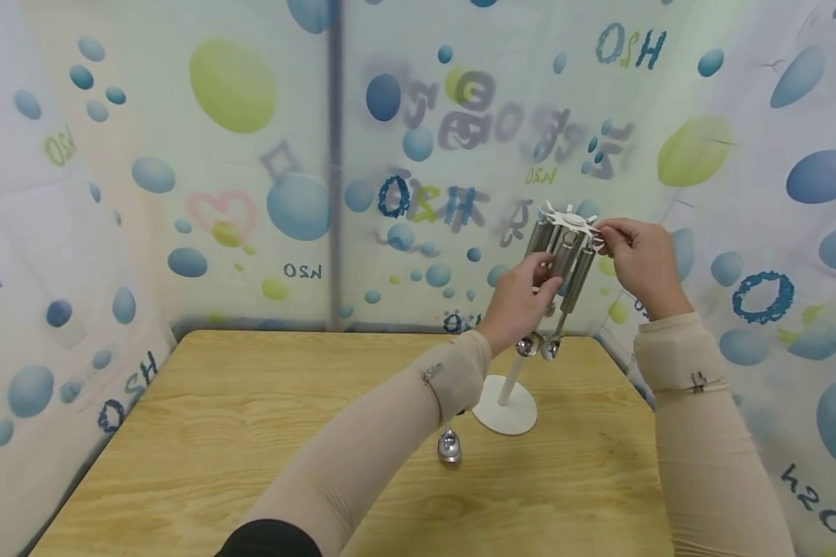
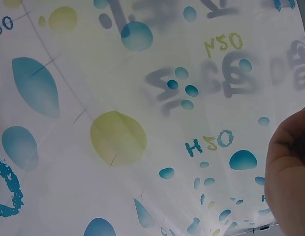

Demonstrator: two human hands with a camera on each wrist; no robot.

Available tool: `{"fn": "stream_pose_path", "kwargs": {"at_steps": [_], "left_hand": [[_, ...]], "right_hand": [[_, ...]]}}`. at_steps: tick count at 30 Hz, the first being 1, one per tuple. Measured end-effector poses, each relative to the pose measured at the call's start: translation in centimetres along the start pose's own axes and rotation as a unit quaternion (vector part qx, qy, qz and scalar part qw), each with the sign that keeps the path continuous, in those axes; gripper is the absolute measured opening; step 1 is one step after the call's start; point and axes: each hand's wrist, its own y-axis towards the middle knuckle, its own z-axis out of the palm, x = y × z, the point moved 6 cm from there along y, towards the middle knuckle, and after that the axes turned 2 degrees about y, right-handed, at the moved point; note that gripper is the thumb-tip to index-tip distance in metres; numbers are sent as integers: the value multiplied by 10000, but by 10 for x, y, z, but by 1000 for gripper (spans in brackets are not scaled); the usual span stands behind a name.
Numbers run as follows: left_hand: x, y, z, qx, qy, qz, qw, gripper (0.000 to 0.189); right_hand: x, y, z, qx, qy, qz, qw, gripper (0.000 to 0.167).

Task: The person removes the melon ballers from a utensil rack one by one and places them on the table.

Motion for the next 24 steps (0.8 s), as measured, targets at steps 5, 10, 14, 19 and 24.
{"fn": "stream_pose_path", "kwargs": {"at_steps": [5, 10, 14, 19, 24], "left_hand": [[-3, -1, -4, -72, 54, 104, 9999, 39], [-6, -2, -8, -157, 211, 254, 9993, 38], [-6, -2, -10, -206, 234, 323, 9990, 38], [-8, -3, -11, -228, 242, 415, 9986, 39], [-13, -4, -12, -204, 223, 477, 9984, 40]], "right_hand": [[1, 0, 1, 33, 21, 22, 10000, 27], [1, 2, 2, 102, 25, 13, 9999, 29], [1, 2, 3, 82, 6, 20, 10000, 29], [0, 2, 3, 71, 20, 86, 9999, 30], [1, 2, 3, 56, 4, 118, 9999, 30]]}}
